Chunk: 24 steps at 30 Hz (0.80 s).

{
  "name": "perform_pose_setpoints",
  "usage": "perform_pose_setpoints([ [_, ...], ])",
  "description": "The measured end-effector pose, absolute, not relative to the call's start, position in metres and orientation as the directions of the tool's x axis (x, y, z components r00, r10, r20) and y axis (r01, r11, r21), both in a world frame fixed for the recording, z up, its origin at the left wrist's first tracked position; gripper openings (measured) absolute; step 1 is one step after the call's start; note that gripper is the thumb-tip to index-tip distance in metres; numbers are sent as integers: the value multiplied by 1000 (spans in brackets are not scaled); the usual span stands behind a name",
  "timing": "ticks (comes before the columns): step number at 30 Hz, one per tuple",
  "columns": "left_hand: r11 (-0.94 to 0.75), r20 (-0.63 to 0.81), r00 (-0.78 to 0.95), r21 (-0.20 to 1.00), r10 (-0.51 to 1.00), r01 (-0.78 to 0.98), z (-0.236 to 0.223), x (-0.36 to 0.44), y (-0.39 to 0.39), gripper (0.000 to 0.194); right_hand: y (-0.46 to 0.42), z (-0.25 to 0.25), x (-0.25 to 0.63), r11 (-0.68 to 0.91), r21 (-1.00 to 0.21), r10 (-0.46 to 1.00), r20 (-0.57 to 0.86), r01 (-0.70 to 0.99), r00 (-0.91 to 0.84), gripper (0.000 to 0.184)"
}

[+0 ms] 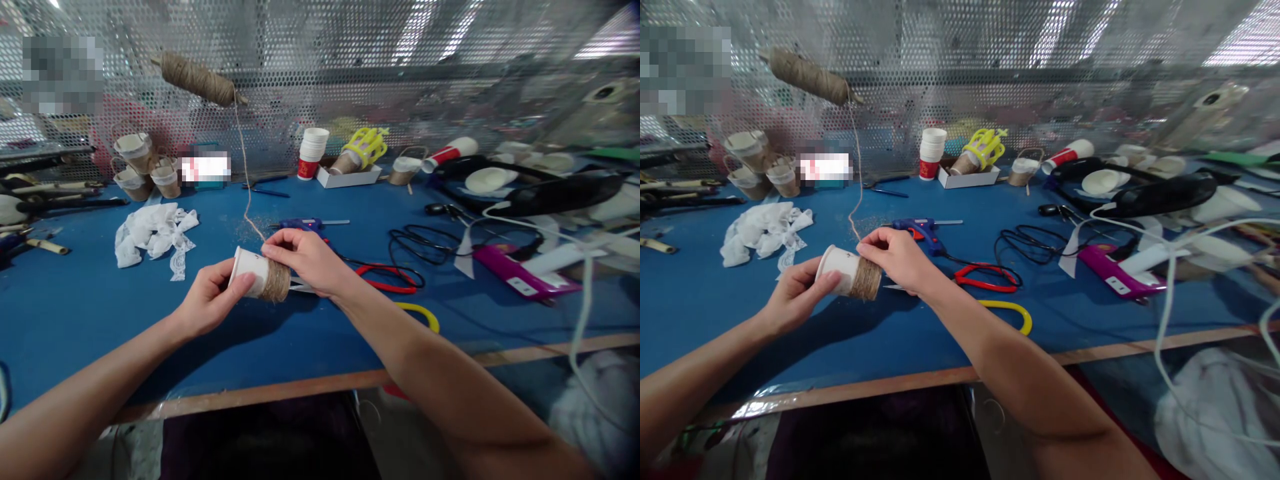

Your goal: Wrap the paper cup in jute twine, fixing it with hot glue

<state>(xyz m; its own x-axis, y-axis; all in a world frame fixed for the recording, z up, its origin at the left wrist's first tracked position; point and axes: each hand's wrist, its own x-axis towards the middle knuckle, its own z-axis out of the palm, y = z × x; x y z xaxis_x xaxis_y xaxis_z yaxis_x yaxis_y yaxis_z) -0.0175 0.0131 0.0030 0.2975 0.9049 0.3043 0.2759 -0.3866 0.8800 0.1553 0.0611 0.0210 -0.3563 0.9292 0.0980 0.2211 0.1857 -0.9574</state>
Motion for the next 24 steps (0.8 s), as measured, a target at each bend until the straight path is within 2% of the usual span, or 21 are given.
perform_pose_setpoints([
  [9, -526, 374, 389, 733, 842, 432, 3, -22, 14, 26, 57, 26, 155, 276, -903, 889, 109, 329, -445, 14],
  [12, -514, 358, 396, 745, 846, 425, 4, -24, 16, 26, 58, 26, 156, 319, -881, 883, 142, 349, -448, 15],
  [15, -392, 279, 337, 858, 899, 333, 5, -22, 17, 28, 58, 26, 157, 344, -866, 888, 175, 363, -424, 15],
  [18, -185, 145, 277, 975, 950, 123, 6, -18, 19, 34, 57, 25, 156, 348, -860, 889, 175, 374, -423, 15],
  [21, 9, 7, 259, 998, 966, -58, 5, -15, 22, 33, 55, 21, 153, 381, -842, 879, 200, 383, -433, 15],
  [24, 185, -146, 259, 974, 955, -134, 3, -14, 25, 32, 51, 16, 149, 440, -791, 866, 248, 425, -435, 12],
])
